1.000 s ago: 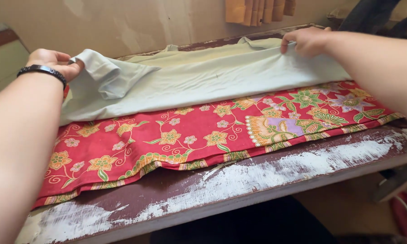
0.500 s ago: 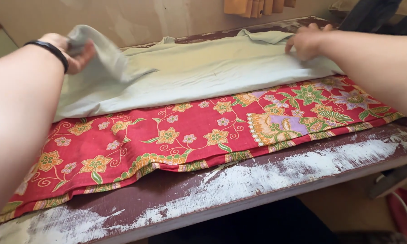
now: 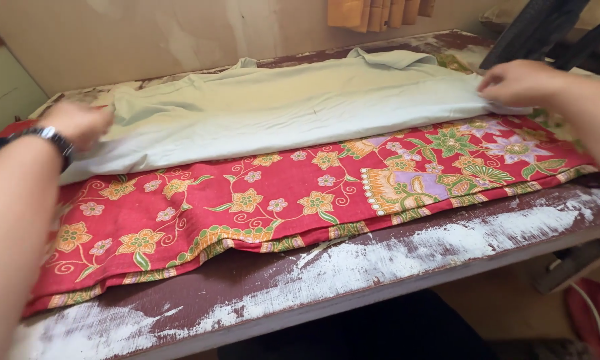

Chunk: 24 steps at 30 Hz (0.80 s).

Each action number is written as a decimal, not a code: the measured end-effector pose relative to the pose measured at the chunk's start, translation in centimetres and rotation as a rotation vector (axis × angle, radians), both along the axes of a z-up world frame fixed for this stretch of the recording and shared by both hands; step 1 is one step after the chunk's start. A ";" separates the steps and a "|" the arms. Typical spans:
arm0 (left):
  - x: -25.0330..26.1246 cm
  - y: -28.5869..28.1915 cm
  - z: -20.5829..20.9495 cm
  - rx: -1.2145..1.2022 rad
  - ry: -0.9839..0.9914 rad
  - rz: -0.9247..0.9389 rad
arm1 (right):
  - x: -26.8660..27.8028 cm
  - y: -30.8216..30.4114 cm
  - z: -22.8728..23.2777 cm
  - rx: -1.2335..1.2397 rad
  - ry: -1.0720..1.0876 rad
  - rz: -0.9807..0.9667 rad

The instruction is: Ironing a light blue t-shirt on a table.

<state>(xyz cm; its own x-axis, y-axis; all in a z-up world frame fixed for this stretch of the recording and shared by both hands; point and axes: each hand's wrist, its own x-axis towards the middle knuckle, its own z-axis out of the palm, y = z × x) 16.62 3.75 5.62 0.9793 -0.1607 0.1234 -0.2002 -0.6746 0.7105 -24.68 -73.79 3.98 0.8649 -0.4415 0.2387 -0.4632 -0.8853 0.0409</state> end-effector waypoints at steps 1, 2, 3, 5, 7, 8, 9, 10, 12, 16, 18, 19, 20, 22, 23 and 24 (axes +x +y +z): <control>2.1 2.3 -1.4 0.297 -0.121 0.026 | -2.2 1.2 0.2 0.171 -0.133 -0.120; 4.2 4.7 -2.8 0.593 -0.243 0.052 | -4.3 2.3 0.4 0.343 -0.264 -0.239; 3.6 5.8 -3.4 0.592 -0.246 0.054 | -5.8 -6.4 -3.9 0.343 -0.266 -0.237; 2.2 8.1 -4.6 0.690 -0.274 0.048 | -3.6 -19.9 -7.1 0.687 -0.470 -0.348; -0.1 9.1 -5.2 0.704 -0.251 0.105 | -5.5 -17.4 -6.6 0.740 -0.648 -0.429; -1.3 9.6 -5.5 0.720 -0.225 0.164 | -6.4 -16.2 -6.4 0.791 -0.824 -0.509; -1.5 9.8 -5.7 0.719 -0.226 0.164 | -6.6 -16.3 -6.4 0.791 -0.826 -0.508; -1.7 10.1 -6.0 0.709 -0.209 0.241 | -6.7 -16.4 -6.3 0.889 -0.731 -0.506; -2.2 10.3 -6.2 0.697 -0.190 0.321 | -8.8 -12.7 -5.8 0.983 -0.633 -0.498; -4.3 9.1 -5.0 0.557 -0.092 0.367 | -7.8 1.1 -1.6 0.501 -0.234 -0.095; -4.6 8.1 -3.7 0.431 -0.018 0.344 | -7.6 4.1 -0.7 0.249 -0.156 -0.049; -4.2 7.7 -3.1 0.091 0.041 0.283 | -7.5 5.6 -0.1 0.253 -0.234 -0.124; -3.9 7.6 -2.7 -0.251 0.103 0.220 | -7.1 7.2 0.7 0.255 -0.306 -0.193; 6.3 13.1 -4.6 -0.467 0.072 0.119 | -6.1 5.6 2.2 0.278 -0.440 -0.076; 12.1 12.9 -3.0 -0.680 0.039 0.010 | -5.7 4.8 3.1 0.302 -0.575 0.036; 10.3 12.6 -1.4 -0.681 0.036 0.010 | -5.5 4.2 4.1 0.301 -0.577 0.038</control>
<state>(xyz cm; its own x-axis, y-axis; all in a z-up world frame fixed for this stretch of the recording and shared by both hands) 26.94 16.36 4.19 0.9858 -0.0496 0.1607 -0.1642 -0.0761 0.9835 -30.17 -69.64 8.12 0.6510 -0.5332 0.5402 -0.3045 -0.8354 -0.4576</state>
